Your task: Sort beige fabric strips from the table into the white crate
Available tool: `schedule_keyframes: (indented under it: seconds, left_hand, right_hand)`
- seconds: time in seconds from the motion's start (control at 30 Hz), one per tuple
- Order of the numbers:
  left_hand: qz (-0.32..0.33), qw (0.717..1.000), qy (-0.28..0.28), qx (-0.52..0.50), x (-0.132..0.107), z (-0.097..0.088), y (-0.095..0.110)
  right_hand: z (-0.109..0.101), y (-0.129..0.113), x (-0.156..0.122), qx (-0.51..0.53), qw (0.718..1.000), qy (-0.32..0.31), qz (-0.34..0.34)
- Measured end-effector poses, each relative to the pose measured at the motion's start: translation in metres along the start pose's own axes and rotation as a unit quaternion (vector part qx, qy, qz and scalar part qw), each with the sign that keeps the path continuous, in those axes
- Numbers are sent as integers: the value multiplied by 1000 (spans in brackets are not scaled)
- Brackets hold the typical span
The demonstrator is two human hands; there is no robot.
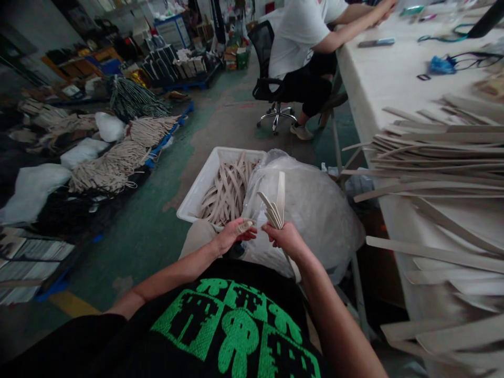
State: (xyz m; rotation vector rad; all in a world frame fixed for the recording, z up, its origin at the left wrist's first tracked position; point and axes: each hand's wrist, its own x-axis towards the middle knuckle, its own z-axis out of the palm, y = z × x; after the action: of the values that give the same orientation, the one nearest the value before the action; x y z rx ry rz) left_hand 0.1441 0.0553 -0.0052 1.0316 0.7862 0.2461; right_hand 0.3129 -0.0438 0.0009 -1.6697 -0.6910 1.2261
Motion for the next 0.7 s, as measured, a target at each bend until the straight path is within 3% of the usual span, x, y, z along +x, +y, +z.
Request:
schedule_keyframes:
  seconds: [0.13, 0.23, 0.37, 0.5, 0.7]
  left_hand:
    - [-8, 989, -91, 119, 1, 8, -9]
    - [9, 987, -75, 145, 4, 12, -11]
    - [-24, 1000, 4, 4, 11, 2, -3]
    - [-27, 980, 95, -170, 18, -17, 13]
    - [-1, 945, 144, -295, 20, -22, 29]
  right_hand:
    - [5, -2, 6, -12, 1000, 11, -5]
    - [5, -3, 10, -22, 1000, 19, -5]
    - [1, 3, 5, -4, 999, -16, -46]
    - [3, 15, -7, -26, 995, -59, -73]
    - [11, 25, -18, -47, 998, 20, -27]
